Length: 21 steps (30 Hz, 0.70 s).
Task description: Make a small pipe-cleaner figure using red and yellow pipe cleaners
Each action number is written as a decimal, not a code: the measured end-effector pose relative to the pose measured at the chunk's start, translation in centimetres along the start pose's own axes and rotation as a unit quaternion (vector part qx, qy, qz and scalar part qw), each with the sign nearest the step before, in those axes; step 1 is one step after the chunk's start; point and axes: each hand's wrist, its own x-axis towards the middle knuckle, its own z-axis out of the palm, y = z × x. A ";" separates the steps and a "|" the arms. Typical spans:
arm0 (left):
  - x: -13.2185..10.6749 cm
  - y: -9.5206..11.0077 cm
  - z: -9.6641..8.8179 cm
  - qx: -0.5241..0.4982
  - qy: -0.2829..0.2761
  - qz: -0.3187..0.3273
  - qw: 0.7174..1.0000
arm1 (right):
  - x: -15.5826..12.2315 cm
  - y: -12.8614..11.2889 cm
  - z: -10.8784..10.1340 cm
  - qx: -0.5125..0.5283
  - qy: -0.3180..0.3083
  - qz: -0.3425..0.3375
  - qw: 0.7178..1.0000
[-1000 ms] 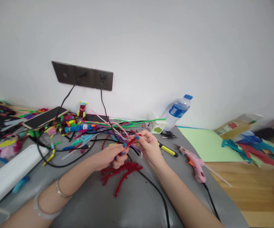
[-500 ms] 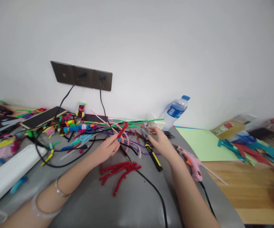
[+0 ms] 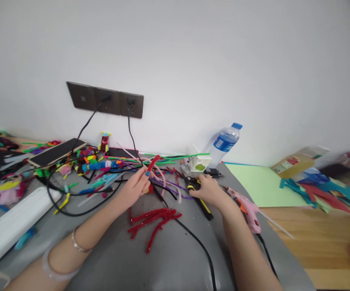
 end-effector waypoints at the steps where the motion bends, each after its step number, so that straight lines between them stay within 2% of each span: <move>1: 0.0 -0.1 0.0 -0.010 0.000 0.001 1.000 | 0.2 0.4 -0.2 0.037 -0.001 -0.011 0.999; 6: -0.2 0.0 -0.3 0.003 -0.005 -0.002 1.000 | 0.2 1.6 -2.5 0.269 -0.025 -0.024 0.963; 9: -0.4 0.3 -0.4 0.064 -0.014 -0.001 0.998 | -0.3 1.1 -3.6 0.383 -0.027 -0.034 0.923; 12: -0.5 0.5 -0.4 0.119 -0.017 0.002 0.993 | -0.6 -0.6 -3.8 0.547 -0.063 -0.034 0.834; 15: -0.6 0.3 -0.4 0.154 -0.003 0.008 0.988 | -0.7 -2.7 -3.5 0.655 -0.118 -0.076 0.742; 17: -0.5 -0.1 -0.5 0.165 0.016 0.013 0.986 | -1.0 -4.1 -3.1 0.688 -0.178 -0.094 0.697; 21: -0.1 -0.5 -0.9 0.171 0.044 0.009 0.984 | -2.1 -6.1 -2.2 0.704 -0.319 -0.111 0.625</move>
